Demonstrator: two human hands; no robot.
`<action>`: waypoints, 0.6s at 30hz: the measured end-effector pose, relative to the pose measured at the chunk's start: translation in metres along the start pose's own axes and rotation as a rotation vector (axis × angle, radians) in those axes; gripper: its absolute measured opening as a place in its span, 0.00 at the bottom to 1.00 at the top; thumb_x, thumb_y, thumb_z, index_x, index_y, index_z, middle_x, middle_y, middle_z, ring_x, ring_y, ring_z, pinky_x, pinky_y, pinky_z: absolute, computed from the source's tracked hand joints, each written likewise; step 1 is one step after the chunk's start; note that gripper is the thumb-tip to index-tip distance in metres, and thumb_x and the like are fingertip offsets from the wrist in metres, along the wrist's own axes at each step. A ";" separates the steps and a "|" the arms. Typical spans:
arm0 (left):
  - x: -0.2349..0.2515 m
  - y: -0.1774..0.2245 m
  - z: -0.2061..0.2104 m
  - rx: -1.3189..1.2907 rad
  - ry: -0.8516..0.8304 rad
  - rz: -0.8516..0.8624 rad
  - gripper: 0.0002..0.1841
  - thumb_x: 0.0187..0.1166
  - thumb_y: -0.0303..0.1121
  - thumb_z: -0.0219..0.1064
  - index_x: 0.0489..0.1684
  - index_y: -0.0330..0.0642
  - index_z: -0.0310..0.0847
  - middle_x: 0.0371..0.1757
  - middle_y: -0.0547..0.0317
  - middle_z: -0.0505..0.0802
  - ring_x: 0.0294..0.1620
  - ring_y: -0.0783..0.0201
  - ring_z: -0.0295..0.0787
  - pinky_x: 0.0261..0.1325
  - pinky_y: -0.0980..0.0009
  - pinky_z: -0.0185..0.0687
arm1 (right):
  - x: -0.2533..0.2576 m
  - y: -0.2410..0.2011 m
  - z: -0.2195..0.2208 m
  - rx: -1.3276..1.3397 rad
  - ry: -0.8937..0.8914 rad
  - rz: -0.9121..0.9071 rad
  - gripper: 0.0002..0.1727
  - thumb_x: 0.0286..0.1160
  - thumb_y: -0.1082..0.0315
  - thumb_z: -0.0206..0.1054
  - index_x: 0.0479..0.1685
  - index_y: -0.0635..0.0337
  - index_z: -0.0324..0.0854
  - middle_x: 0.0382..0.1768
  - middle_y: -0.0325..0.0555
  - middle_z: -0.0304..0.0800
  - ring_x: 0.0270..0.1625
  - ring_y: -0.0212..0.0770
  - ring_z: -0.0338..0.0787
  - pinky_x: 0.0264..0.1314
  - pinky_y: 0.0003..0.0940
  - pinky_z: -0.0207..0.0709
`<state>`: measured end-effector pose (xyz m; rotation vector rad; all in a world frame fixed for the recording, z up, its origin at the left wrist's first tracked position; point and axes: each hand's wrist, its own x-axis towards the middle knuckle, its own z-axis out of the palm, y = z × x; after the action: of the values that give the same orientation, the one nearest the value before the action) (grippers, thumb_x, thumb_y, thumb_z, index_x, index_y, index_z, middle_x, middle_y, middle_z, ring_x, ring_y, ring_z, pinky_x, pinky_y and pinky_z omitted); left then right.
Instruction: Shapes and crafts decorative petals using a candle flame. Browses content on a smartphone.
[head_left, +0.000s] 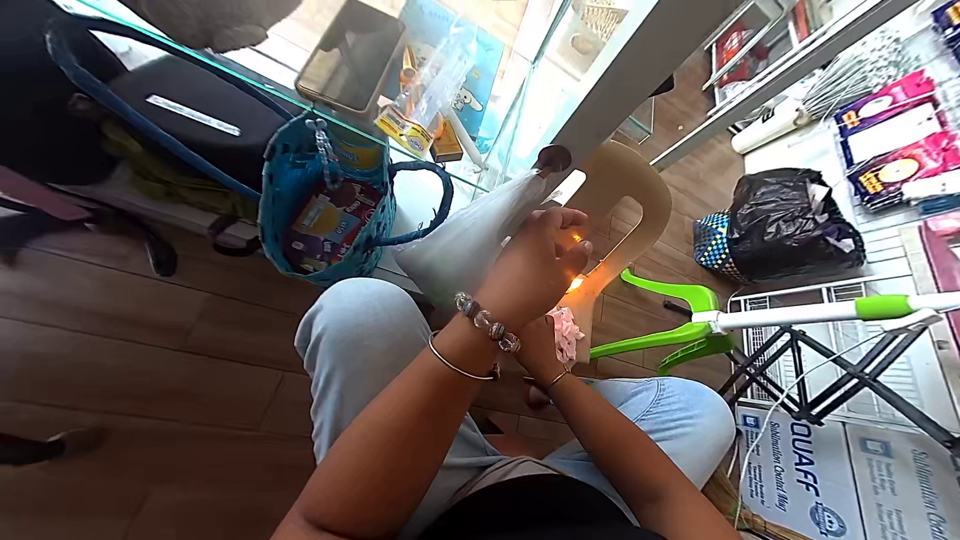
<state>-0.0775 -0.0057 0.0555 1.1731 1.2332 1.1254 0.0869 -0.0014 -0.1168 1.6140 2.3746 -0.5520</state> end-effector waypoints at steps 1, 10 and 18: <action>-0.001 0.001 -0.001 -0.004 0.002 -0.001 0.18 0.87 0.34 0.65 0.73 0.45 0.76 0.70 0.52 0.81 0.52 0.65 0.87 0.55 0.66 0.85 | 0.000 -0.001 0.001 -0.009 0.013 -0.005 0.22 0.86 0.58 0.61 0.67 0.64 0.85 0.69 0.57 0.87 0.76 0.59 0.79 0.78 0.62 0.63; -0.022 -0.009 -0.002 0.215 -0.151 0.123 0.14 0.87 0.35 0.63 0.64 0.41 0.82 0.48 0.52 0.92 0.39 0.61 0.90 0.45 0.60 0.89 | -0.015 0.014 0.011 0.067 0.250 -0.139 0.19 0.77 0.61 0.68 0.56 0.66 0.90 0.65 0.64 0.88 0.72 0.68 0.82 0.74 0.71 0.67; -0.081 0.031 -0.093 0.332 -0.260 0.413 0.08 0.85 0.28 0.64 0.50 0.35 0.87 0.40 0.60 0.93 0.38 0.76 0.87 0.45 0.79 0.84 | -0.068 0.049 -0.018 0.196 0.480 -0.288 0.18 0.77 0.58 0.66 0.53 0.63 0.92 0.62 0.58 0.90 0.67 0.67 0.86 0.67 0.73 0.73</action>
<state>-0.1722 -0.0814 0.0942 1.8278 1.0246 1.0393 0.1579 -0.0349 -0.0834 1.6390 3.0239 -0.5040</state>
